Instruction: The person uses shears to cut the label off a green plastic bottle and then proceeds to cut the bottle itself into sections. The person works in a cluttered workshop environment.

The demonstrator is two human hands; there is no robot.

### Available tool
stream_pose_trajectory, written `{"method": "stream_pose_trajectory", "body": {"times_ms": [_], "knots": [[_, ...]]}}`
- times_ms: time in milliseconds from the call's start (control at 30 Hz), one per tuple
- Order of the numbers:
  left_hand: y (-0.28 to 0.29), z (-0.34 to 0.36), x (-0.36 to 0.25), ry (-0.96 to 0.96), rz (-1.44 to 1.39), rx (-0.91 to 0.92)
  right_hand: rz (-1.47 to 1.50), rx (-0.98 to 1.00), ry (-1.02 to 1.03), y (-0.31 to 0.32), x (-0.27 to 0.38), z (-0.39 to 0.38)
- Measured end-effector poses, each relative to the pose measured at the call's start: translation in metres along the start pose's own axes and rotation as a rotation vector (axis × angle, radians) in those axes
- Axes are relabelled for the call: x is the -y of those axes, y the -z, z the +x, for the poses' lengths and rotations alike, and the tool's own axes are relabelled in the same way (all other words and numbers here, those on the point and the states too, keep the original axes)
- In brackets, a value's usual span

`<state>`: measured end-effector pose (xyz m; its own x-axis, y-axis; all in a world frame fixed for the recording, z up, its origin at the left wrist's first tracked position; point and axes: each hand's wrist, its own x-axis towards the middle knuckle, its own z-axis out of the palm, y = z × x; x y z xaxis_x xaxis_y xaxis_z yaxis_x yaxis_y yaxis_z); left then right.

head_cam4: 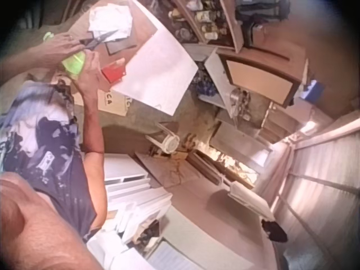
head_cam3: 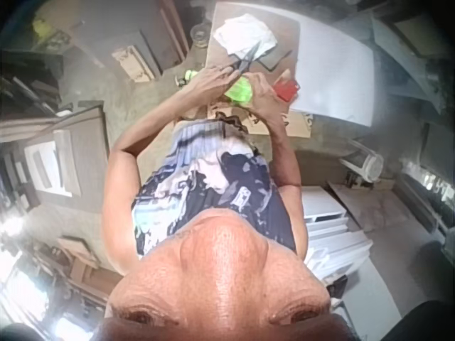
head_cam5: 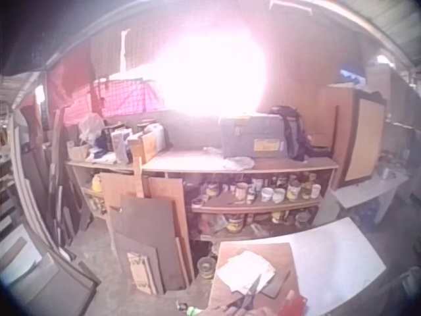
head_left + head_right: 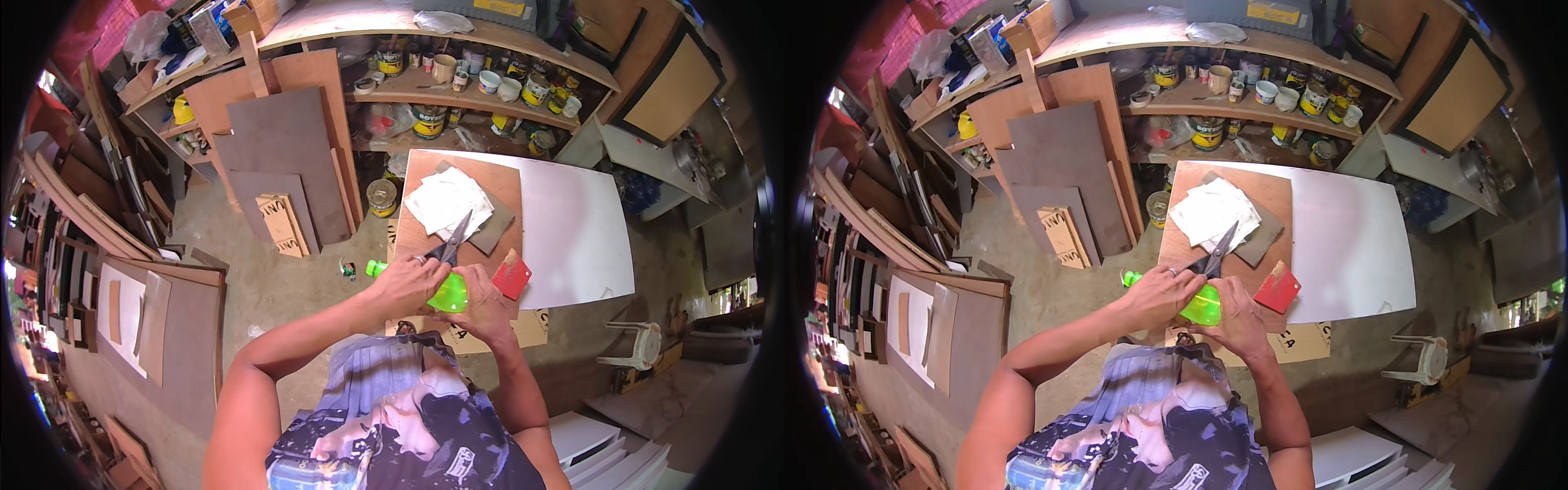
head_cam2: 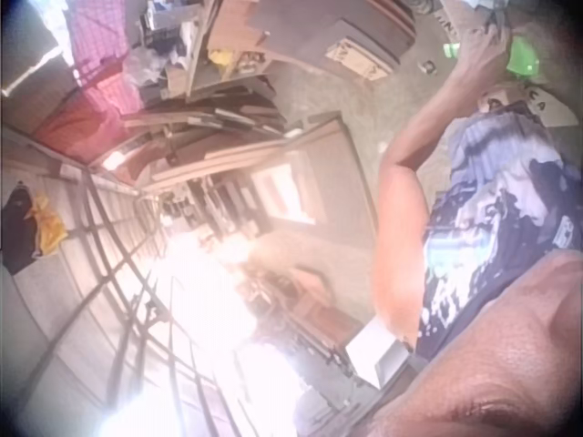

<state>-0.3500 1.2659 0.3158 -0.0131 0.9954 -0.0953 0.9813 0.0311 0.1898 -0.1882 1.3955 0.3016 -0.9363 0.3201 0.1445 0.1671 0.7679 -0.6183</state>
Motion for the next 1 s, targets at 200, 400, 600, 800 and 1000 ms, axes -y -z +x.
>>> {"method": "stream_pose_trajectory", "body": {"times_ms": [200,400,600,800,1000], "knots": [[0.005,-0.029,0.023,0.025,-0.198,-0.105,0.106,0.034,0.064,-0.006,0.013,0.017],[0.016,-0.043,0.028,0.073,-0.214,-0.104,0.192,0.022,0.153,-0.012,0.017,0.031],[0.011,-0.053,0.051,0.042,-0.219,-0.175,0.187,0.052,0.199,-0.023,0.022,0.049],[0.012,-0.101,0.069,0.126,-0.267,-0.233,0.306,0.067,0.353,-0.052,0.054,0.076],[0.004,-0.172,0.079,0.32,-0.316,-0.294,0.387,0.214,0.448,-0.099,0.101,0.101]]}}
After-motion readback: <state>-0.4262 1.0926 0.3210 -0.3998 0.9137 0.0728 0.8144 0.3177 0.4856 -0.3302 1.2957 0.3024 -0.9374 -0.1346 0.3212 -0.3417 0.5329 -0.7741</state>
